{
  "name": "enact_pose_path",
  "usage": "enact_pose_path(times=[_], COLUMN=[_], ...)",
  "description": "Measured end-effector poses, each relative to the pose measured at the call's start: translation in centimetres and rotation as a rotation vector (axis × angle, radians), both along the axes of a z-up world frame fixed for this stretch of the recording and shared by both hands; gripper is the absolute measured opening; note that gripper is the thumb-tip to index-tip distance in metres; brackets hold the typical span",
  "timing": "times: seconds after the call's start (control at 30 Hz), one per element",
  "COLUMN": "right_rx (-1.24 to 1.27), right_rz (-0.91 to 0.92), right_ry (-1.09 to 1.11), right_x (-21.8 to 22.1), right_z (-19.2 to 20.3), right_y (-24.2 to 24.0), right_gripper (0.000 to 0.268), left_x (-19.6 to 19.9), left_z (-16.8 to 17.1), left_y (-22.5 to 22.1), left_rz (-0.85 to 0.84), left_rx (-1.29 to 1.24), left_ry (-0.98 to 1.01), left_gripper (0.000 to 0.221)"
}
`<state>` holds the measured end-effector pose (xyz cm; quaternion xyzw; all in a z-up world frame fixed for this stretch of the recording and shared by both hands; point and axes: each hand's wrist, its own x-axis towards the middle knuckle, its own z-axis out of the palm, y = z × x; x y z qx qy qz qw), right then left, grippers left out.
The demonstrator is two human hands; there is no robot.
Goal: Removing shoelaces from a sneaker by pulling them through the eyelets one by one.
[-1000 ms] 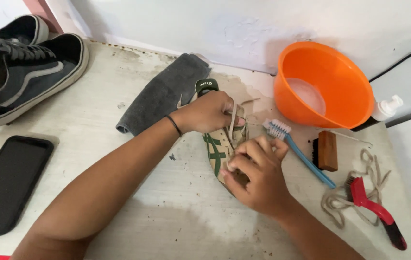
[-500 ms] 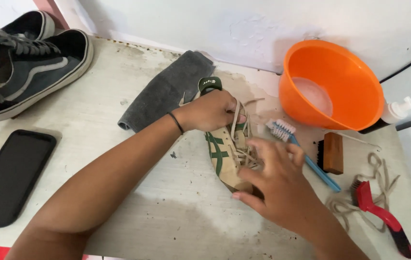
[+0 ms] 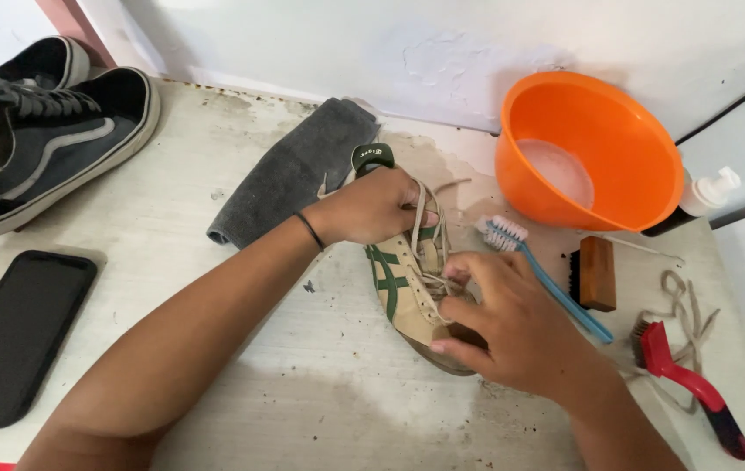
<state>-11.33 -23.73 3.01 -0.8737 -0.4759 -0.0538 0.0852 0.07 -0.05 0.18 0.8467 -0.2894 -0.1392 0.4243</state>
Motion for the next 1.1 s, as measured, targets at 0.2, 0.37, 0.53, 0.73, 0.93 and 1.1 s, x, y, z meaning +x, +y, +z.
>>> enact_pose_path(times=[0.2,0.37,0.53,0.73,0.93,1.1], right_rx=[-0.057,-0.266,-0.177,-0.03,-0.546,-0.42], right_rz=[-0.037,-0.304,0.056,0.129,-0.396,-0.166], right_ry=[0.073,0.141,-0.349,0.082,0.476,0.66], right_x=[0.5,-1.5,-1.7,-1.1,-3.3,-3.8], right_z=[-0.7,-1.0,0.4,-0.8,1.8,2.7], right_y=[0.1,1.7,1.5,0.2,1.4,-1.1], right_gripper=[0.037,0.036,0.035,0.03,0.051,0.057], left_x=[-0.2,0.1,-0.1,-0.6,-0.2,-0.3], left_z=[0.2,-0.4,0.0,0.0,-0.6,-1.0], left_y=[0.0,-0.2,-0.1,-0.6,-0.7,0.0], left_rz=[-0.002,-0.021,-0.055,-0.09,-0.005,-0.156], left_rx=[0.026,-0.037,-0.037,-0.016,0.005,-0.02], left_ry=[-0.009,-0.048,-0.055,-0.058,-0.047,-0.118], left_gripper=[0.053,0.062,0.062,0.052,0.054,0.051])
